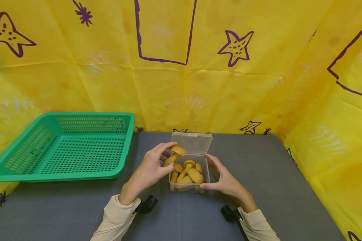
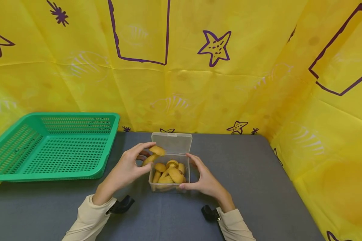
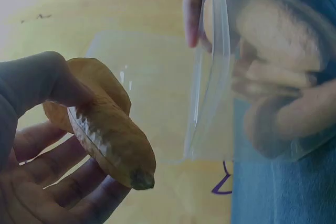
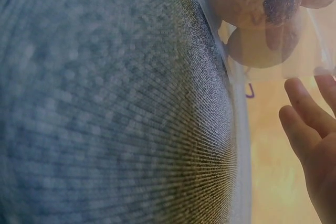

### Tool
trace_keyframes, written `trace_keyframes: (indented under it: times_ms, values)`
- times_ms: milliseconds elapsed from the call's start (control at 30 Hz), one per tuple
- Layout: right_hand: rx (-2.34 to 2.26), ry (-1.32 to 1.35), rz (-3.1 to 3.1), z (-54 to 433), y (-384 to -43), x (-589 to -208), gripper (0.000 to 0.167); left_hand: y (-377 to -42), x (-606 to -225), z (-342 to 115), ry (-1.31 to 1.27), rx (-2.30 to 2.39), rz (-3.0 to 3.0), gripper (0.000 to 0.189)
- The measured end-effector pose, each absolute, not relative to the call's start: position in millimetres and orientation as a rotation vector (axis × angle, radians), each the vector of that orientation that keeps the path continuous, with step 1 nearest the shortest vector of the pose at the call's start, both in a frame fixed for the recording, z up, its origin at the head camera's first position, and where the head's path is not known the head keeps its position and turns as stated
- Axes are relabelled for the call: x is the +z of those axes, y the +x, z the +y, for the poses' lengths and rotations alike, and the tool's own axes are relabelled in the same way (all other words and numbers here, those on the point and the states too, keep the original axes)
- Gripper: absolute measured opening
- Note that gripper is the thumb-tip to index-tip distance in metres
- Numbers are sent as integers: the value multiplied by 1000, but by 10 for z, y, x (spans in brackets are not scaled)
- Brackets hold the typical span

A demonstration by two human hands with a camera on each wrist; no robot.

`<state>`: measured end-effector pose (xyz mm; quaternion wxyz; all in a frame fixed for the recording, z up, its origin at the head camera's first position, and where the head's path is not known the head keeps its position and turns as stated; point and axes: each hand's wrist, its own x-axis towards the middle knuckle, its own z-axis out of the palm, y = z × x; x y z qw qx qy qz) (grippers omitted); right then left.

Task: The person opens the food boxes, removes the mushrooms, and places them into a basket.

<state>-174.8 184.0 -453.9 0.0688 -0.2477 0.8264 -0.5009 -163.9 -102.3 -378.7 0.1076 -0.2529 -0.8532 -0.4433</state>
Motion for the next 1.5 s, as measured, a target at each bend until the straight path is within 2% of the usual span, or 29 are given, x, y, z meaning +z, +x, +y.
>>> trace_keyframes:
  times_ms: [367, 967, 1500]
  values:
    - [-1506, -741, 2485, 1845, -1743, -4548, 98, -1635, -3759, -1202, -727, -1240, -2507, 50]
    - [-1514, -757, 2492, 1834, -1755, -4560, 99, -1648, -3614, -1684, -499, -1088, -2567, 52]
    - [-1525, -762, 2481, 1836, -1756, -4564, 99, -1650, -3603, -1986, -399, -1049, -2606, 53]
